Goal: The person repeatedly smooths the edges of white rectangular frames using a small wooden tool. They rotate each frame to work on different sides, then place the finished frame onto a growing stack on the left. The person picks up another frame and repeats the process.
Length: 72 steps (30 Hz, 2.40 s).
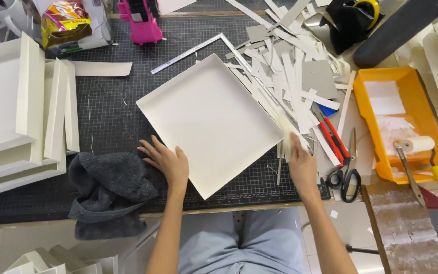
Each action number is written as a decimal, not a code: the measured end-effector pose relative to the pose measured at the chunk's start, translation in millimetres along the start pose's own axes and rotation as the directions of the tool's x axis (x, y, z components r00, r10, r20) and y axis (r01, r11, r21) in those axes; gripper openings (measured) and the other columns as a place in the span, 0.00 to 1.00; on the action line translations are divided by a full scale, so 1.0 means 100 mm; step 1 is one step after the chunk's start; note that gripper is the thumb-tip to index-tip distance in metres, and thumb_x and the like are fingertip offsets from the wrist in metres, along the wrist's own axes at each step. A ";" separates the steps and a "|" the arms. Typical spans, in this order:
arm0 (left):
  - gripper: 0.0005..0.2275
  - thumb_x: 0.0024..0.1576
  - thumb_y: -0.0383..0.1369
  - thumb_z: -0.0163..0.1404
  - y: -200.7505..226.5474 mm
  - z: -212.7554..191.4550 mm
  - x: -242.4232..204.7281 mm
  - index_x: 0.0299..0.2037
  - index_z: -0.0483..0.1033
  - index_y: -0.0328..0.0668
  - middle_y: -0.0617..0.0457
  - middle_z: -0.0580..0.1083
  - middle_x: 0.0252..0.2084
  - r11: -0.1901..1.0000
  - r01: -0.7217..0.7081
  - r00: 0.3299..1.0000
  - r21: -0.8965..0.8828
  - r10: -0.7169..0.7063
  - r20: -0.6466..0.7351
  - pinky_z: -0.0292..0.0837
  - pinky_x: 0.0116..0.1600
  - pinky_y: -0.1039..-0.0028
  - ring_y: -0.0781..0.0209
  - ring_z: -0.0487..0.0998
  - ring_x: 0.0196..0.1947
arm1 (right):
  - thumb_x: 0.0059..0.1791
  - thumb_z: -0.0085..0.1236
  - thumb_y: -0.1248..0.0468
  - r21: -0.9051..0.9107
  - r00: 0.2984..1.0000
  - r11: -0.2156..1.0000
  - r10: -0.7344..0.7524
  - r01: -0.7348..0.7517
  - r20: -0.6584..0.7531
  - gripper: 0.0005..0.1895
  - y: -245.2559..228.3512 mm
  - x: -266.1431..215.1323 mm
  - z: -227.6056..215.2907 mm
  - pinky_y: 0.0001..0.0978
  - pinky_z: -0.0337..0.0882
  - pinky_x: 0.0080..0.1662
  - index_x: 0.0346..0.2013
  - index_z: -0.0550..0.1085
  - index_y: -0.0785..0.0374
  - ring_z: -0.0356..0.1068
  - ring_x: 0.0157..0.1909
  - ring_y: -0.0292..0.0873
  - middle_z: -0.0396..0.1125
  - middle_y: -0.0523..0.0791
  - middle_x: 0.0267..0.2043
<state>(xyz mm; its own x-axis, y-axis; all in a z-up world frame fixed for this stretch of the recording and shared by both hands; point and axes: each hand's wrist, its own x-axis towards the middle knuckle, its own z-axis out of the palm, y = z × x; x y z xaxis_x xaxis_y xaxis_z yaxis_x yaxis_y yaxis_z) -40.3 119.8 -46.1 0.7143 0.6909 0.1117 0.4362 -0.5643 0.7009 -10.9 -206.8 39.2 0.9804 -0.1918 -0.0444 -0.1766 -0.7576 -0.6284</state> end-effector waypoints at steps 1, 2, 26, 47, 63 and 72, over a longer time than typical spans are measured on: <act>0.32 0.55 0.20 0.48 -0.08 0.07 0.07 0.72 0.49 0.31 0.28 0.40 0.75 0.992 0.009 0.999 0.123 -0.005 -0.033 0.22 0.72 0.41 0.33 0.32 0.76 | 0.60 0.38 0.63 -0.009 0.996 0.998 0.066 -0.066 0.055 0.21 0.26 0.07 0.14 0.40 0.62 0.20 0.67 0.68 0.47 0.66 0.18 0.49 0.70 0.56 0.22; 0.32 0.55 0.20 0.48 -0.07 0.08 0.04 0.72 0.49 0.31 0.28 0.40 0.75 0.992 0.006 0.999 0.126 -0.002 -0.032 0.22 0.72 0.41 0.33 0.32 0.76 | 0.60 0.38 0.63 -0.005 0.996 0.998 0.069 -0.069 0.055 0.21 0.23 0.03 0.10 0.40 0.62 0.20 0.67 0.68 0.47 0.66 0.18 0.49 0.70 0.56 0.22; 0.20 0.63 0.25 0.48 0.76 -1.23 -0.30 0.65 0.61 0.28 0.40 0.77 0.41 0.706 -0.478 0.878 -0.522 0.368 -0.305 0.74 0.38 0.65 0.53 0.78 0.39 | 0.55 0.42 0.60 0.655 0.847 0.750 -0.285 -0.093 0.448 0.24 -0.43 -0.19 0.23 0.30 0.70 0.26 0.68 0.60 0.54 0.68 0.24 0.40 0.67 0.46 0.30; 0.13 0.59 0.23 0.51 0.65 -0.95 -0.44 0.53 0.71 0.23 0.38 0.77 0.44 0.706 -0.499 0.861 -0.502 0.341 -0.377 0.74 0.49 0.61 0.45 0.78 0.48 | 0.50 0.53 0.62 -0.447 0.771 0.636 -0.584 0.629 0.252 0.21 -0.58 -0.67 0.75 0.46 0.76 0.23 0.58 0.70 0.46 0.74 0.22 0.48 0.67 0.48 0.26; 0.16 0.62 0.28 0.47 0.63 -0.98 -0.52 0.57 0.69 0.24 0.40 0.74 0.40 0.719 -0.447 0.892 -0.532 0.317 -0.322 0.72 0.46 0.59 0.45 0.77 0.43 | 0.56 0.46 0.65 -0.370 0.839 0.754 -0.507 0.542 0.195 0.17 -0.85 -0.08 0.46 0.36 0.74 0.23 0.60 0.71 0.51 0.72 0.20 0.44 0.69 0.52 0.27; 0.16 0.59 0.26 0.50 -0.01 -0.67 -0.58 0.56 0.69 0.25 0.44 0.72 0.38 0.778 -0.504 0.859 -0.376 0.405 -0.313 0.71 0.46 0.65 0.55 0.75 0.38 | 0.57 0.44 0.63 -0.352 0.894 0.822 -0.402 0.448 0.199 0.17 -0.88 0.07 0.44 0.43 0.76 0.27 0.60 0.72 0.53 0.73 0.24 0.47 0.69 0.53 0.28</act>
<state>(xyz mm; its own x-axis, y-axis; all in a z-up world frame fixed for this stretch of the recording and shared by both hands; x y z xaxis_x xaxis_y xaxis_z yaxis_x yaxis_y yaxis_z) -118.8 110.5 -5.8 0.6188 0.5067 0.6003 -0.2259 -0.6171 0.7537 15.7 -113.5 60.0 0.9646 0.2573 0.0580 0.2634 -0.9280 -0.2634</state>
